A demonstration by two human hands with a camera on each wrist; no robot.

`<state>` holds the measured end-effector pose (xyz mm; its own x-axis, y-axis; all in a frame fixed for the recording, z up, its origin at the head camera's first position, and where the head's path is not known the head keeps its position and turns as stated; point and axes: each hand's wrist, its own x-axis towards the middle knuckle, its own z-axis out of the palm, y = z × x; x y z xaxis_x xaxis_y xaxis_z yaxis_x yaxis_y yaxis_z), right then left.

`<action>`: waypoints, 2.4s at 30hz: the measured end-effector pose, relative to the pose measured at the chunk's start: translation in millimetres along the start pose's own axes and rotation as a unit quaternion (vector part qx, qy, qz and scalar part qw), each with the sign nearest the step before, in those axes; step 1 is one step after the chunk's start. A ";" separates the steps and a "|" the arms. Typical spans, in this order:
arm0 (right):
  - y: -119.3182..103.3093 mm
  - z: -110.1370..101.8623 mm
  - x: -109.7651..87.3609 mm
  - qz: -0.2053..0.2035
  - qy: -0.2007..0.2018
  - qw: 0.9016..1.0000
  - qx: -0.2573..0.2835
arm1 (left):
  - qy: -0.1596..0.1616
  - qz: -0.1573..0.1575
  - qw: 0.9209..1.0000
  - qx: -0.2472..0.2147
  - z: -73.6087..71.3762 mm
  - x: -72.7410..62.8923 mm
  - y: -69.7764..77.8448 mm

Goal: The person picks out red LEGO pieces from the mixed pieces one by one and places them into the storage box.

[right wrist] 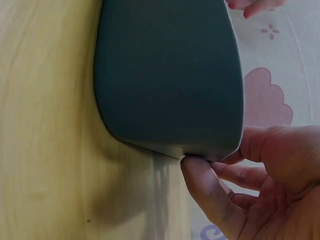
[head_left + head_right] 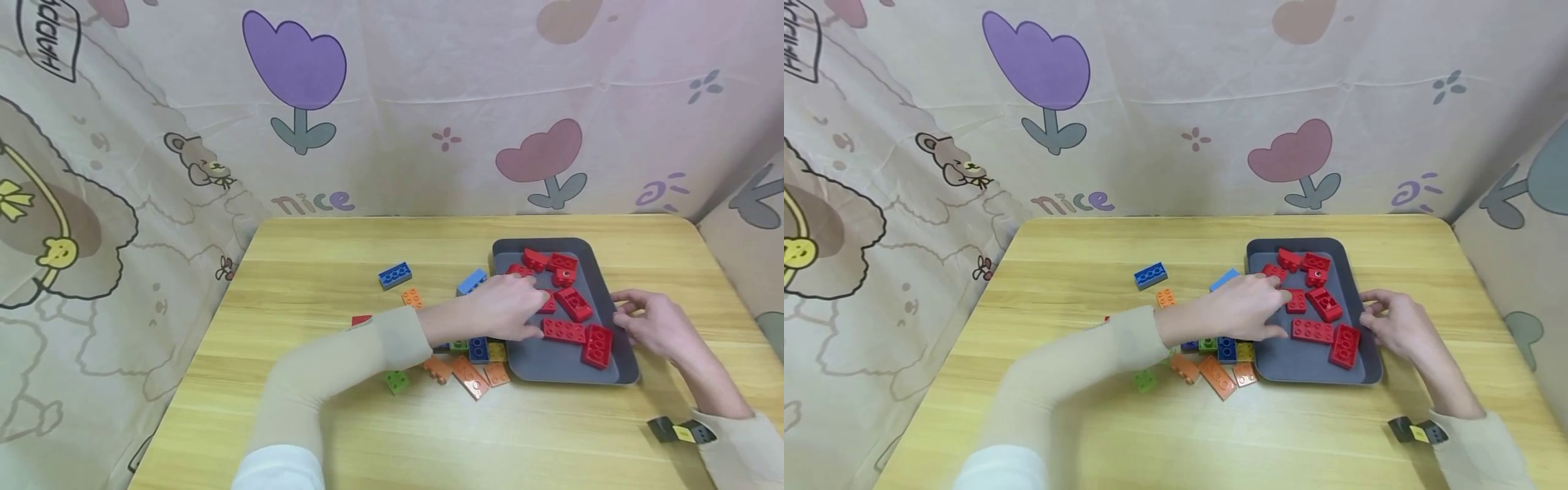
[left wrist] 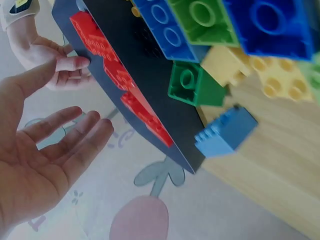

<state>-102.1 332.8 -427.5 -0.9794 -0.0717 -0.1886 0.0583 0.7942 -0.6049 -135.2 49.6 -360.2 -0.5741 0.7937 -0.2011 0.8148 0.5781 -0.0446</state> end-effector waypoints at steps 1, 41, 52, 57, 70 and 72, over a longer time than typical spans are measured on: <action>-0.1 -0.1 0.2 0.001 0.000 1.000 0.000 | -0.001 0.000 1.000 -0.003 -0.4 -3.2 -2.8; 2.3 -0.5 0.7 0.014 -0.012 1.000 0.005 | 0.060 -0.182 0.971 -0.142 27.0 -161.5 -116.8; 1.4 -1.1 1.7 0.016 -0.014 1.000 0.004 | 0.009 -0.228 0.961 -0.160 50.3 -195.6 -129.7; 1.7 -0.5 1.4 0.016 -0.014 1.000 0.005 | -0.016 -0.243 0.955 -0.169 63.0 -206.6 -133.2; 0.5 -0.5 2.3 0.011 -0.014 1.000 0.008 | -0.031 -0.241 0.948 -0.206 92.1 -206.4 -137.6; 0.5 -0.2 2.2 0.011 -0.013 1.000 0.008 | -0.029 -0.236 0.950 -0.203 94.1 -204.9 -137.6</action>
<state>-104.2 333.2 -428.0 -0.9725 -0.0713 -0.2219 0.0824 0.7854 -0.6135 -122.0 -210.3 -404.9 -0.8528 0.4232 -0.3059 0.3629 0.9015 0.2357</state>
